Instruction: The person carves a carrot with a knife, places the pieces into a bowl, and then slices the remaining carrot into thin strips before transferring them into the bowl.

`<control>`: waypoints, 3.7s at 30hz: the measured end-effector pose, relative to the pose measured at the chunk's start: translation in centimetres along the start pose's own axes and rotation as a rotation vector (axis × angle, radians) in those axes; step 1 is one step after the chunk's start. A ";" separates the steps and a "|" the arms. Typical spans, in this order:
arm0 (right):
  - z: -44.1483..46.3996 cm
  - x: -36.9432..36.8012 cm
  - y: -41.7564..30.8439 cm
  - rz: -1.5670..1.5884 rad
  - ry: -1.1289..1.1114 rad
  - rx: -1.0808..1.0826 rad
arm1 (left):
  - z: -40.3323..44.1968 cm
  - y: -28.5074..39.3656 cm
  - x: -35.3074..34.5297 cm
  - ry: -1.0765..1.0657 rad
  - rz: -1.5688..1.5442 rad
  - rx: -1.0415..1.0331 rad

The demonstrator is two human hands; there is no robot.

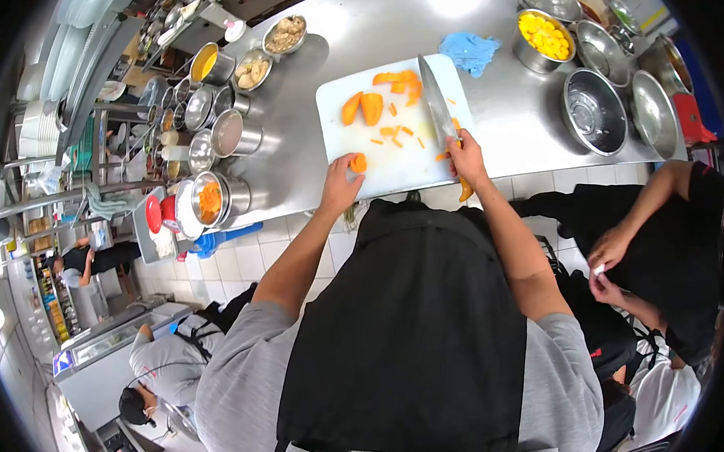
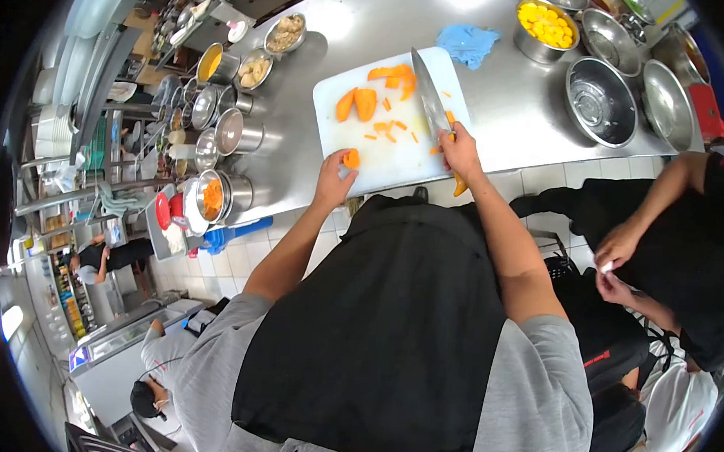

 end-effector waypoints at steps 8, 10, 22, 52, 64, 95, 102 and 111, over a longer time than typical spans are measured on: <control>-0.8 -0.3 -0.4 -0.111 0.037 0.001 | 1.4 -0.9 0.2 -0.060 -0.085 -0.056; -0.7 -0.4 -0.3 -0.119 0.055 -0.003 | 1.9 -0.8 -0.1 -0.083 -0.049 -0.160; -0.5 -0.6 0.3 -0.140 0.177 -0.021 | 4.2 -2.0 0.7 -0.033 -0.145 -0.198; -1.1 -0.6 1.1 -0.161 0.265 -0.071 | 7.0 0.4 3.7 -0.542 -1.433 0.267; -1.3 -0.8 0.3 -0.197 0.281 -0.045 | 8.9 -5.1 3.9 -0.194 -1.154 0.505; -1.5 -0.7 0.8 -0.229 0.332 -0.004 | 14.5 -4.9 6.0 -0.015 -0.114 0.072; -1.7 -1.0 0.5 -0.208 0.322 -0.048 | 13.1 -0.5 1.6 -0.001 0.022 -0.212; -2.2 -0.9 -0.2 -0.243 0.324 -0.047 | 13.5 -1.4 1.2 0.012 -0.069 -0.087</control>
Point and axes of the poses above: each hand's wrist, its own z-axis towards the middle knuckle, its own x-axis out of the back of the hand, y = z × x, the point moved 5 cm from there along z, towards the middle knuckle, and after that the axes turned 5 degrees about -z, right-handed, at the moved point
